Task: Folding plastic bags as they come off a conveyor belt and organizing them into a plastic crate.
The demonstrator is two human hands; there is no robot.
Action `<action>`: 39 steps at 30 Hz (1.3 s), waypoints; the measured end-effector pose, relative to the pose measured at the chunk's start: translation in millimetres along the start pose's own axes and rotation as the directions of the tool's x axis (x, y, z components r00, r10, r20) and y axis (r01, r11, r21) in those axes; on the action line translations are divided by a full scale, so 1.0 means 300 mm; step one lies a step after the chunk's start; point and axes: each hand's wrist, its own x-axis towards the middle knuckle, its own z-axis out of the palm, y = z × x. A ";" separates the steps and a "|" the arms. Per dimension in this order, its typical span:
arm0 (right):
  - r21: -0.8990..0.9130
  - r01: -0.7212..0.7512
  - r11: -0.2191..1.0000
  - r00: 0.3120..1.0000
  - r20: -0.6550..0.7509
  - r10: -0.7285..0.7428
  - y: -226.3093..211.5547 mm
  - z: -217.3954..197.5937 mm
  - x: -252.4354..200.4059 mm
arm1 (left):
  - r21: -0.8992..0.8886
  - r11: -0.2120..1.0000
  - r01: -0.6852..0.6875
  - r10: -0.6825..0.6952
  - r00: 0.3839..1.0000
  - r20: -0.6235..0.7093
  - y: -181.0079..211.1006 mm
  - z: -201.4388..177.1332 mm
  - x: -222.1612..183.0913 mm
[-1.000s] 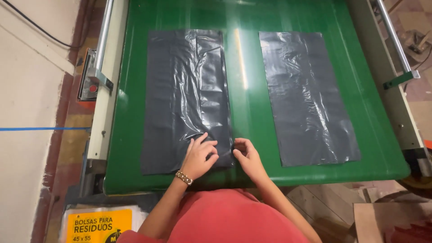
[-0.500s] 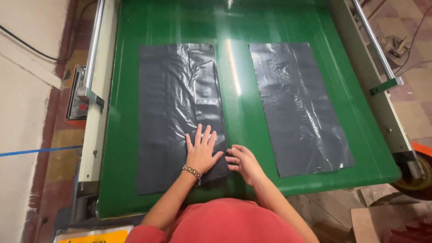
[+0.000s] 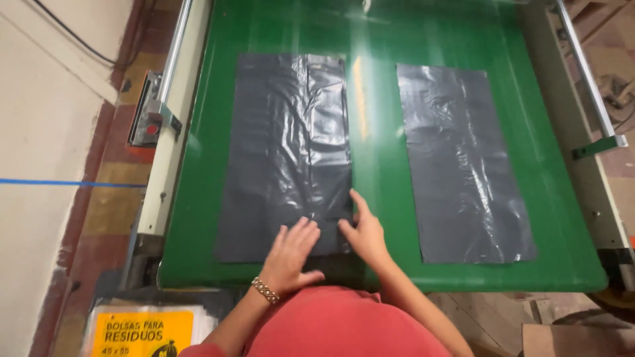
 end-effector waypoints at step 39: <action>0.524 -0.313 0.792 0.949 0.138 0.283 0.002 0.076 0.004 | 0.187 0.979 0.086 -0.080 0.996 -0.035 0.058 -0.062 -0.028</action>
